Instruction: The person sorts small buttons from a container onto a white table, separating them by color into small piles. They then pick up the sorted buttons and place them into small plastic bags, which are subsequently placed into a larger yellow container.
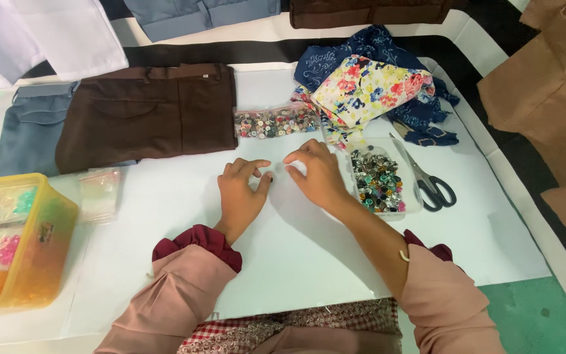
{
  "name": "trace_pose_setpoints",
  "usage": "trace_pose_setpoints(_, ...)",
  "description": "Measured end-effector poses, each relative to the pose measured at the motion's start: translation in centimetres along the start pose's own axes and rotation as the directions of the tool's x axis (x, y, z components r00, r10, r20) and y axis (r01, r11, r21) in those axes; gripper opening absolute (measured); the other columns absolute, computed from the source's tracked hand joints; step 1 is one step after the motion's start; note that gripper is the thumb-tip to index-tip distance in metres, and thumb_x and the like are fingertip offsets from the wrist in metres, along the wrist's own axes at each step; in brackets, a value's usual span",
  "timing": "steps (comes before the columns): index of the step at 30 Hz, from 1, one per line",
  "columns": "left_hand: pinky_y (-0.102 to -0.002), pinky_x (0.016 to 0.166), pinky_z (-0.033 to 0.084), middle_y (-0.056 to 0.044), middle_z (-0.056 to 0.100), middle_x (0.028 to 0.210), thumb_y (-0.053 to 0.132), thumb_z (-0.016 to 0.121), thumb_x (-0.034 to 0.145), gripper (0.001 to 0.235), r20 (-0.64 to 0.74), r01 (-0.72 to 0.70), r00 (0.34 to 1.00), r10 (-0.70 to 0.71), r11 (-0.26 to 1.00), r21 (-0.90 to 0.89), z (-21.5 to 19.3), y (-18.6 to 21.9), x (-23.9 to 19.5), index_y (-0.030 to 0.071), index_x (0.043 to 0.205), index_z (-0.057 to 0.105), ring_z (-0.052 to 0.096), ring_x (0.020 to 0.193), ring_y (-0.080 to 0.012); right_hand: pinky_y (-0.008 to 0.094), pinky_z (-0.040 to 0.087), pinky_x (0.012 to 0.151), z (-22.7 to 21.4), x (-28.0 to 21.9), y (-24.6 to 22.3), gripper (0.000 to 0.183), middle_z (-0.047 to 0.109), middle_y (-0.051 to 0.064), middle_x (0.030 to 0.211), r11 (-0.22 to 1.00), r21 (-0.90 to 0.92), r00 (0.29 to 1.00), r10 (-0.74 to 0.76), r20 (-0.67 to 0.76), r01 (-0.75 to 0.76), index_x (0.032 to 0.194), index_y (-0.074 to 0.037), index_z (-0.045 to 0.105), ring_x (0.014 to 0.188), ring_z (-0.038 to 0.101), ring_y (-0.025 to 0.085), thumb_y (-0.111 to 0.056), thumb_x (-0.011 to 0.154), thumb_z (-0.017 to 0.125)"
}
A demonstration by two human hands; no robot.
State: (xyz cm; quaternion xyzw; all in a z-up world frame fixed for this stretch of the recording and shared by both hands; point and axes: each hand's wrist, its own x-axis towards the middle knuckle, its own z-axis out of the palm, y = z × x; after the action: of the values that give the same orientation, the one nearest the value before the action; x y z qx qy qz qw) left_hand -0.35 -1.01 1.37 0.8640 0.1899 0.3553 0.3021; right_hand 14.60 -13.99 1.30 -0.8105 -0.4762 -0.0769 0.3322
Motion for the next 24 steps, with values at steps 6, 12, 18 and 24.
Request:
trace_pose_setpoints(6, -0.039, 0.086, 0.041, 0.006, 0.059, 0.082, 0.013, 0.077, 0.085, 0.019, 0.038, -0.155, 0.987, 0.159, 0.985, -0.075, 2.6, 3.2, -0.3, 0.025, 0.1, 0.076, 0.059, 0.086, -0.0189, 0.048, 0.046, 0.082, -9.1, 0.0, 7.5, 0.01, 0.052, 0.005, 0.099, 0.907, -0.367, 0.974, 0.153, -0.169, -0.206, 0.083, -0.025, 0.074, 0.102, 0.056, 0.029, -0.017, 0.085, 0.081)
trace_pose_setpoints(12, -0.041, 0.089, 0.039, 0.007, 0.06, 0.083, 0.018, 0.078, 0.085, 0.015, 0.115, -0.226, 0.964, 0.239, 0.967, -0.113, 7.5, 6.9, 0.9, 0.026, 0.097, 0.075, 0.056, 0.089, -0.0176, 0.051, 0.043, 0.08, -12.1, -0.6, 13.9, 0.009, 0.061, 0.015, 0.102, 0.744, -0.498, 0.86, 0.51, -0.006, -0.445, 0.073, -0.028, 0.078, 0.104, 0.061, 0.037, -0.027, 0.081, 0.08)
trace_pose_setpoints(18, -0.04, 0.086, 0.033, 0.004, 0.057, 0.085, 0.021, 0.076, 0.084, 0.005, 0.188, -0.287, 0.941, 0.281, 0.958, 0.003, 13.3, 9.3, 3.3, 0.024, 0.088, 0.076, 0.051, 0.09, -0.0186, 0.05, 0.039, 0.088, -11.0, 0.1, 14.5, 0.011, 0.056, 0.011, 0.107, 0.771, -0.488, 0.861, 0.503, 0.072, -0.41, 0.073, -0.033, 0.078, 0.108, 0.055, 0.034, -0.028, 0.083, 0.08)
trace_pose_setpoints(24, -0.042, 0.085, 0.029, -0.002, 0.059, 0.077, 0.016, 0.073, 0.082, 0.008, 0.157, -0.363, 0.929, 0.334, 0.902, 0.232, 19.1, 8.8, 4.5, 0.018, 0.076, 0.077, 0.05, 0.085, -0.02, 0.051, 0.039, 0.088, -9.9, -0.4, 14.4, 0.015, 0.056, 0.012, 0.099, 0.75, -0.558, 0.897, 0.441, 0.022, -0.355, 0.069, -0.028, 0.077, 0.103, 0.055, 0.034, -0.022, 0.083, 0.079)
